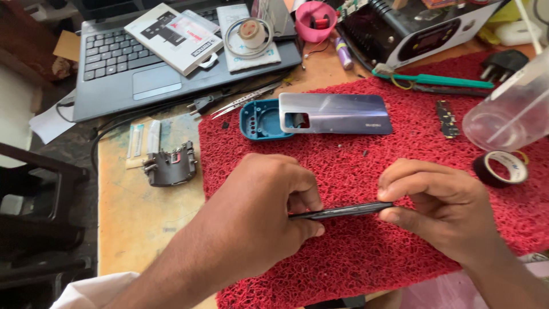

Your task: The person is repairing a smartphone by removing the back cover, inspecting the internal components, and reassembling the device. They use a prying tool to separate the back cover and handle the phone carefully throughout the process.

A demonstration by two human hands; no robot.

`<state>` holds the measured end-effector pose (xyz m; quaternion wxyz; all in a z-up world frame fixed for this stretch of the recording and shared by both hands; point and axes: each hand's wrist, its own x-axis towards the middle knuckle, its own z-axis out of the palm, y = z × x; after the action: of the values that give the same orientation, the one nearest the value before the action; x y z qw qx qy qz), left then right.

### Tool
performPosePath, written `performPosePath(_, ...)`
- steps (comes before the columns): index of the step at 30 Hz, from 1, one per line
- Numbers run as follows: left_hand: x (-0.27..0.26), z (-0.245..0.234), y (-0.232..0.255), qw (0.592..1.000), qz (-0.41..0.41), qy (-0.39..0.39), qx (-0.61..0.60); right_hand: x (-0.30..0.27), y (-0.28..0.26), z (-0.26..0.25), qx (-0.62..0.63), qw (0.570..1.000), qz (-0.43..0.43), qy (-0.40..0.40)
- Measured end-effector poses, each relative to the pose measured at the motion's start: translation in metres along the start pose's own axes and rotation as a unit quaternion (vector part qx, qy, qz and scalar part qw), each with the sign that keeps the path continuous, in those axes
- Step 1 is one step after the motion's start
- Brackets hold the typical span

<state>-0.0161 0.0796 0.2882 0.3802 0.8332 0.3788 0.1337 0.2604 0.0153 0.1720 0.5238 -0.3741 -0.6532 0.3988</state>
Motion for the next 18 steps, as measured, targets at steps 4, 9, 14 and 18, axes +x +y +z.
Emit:
performPosePath(4,-0.008,-0.027,-0.012,0.994,0.095,-0.040,0.027,0.001,0.003,0.003,-0.099,0.994,0.003,0.036)
performPosePath(9,-0.007,-0.045,-0.027,0.992,0.097,-0.075,0.015,0.000,0.007,0.005,-0.068,0.996,0.011,0.050)
performPosePath(14,0.003,-0.046,-0.043,0.993,0.103,-0.055,-0.021,0.000,0.009,0.007,-0.105,0.986,0.083,0.099)
performPosePath(18,0.010,-0.048,-0.052,0.994,0.096,-0.038,-0.014,0.004,0.015,0.006,-0.046,0.987,0.089,0.128)
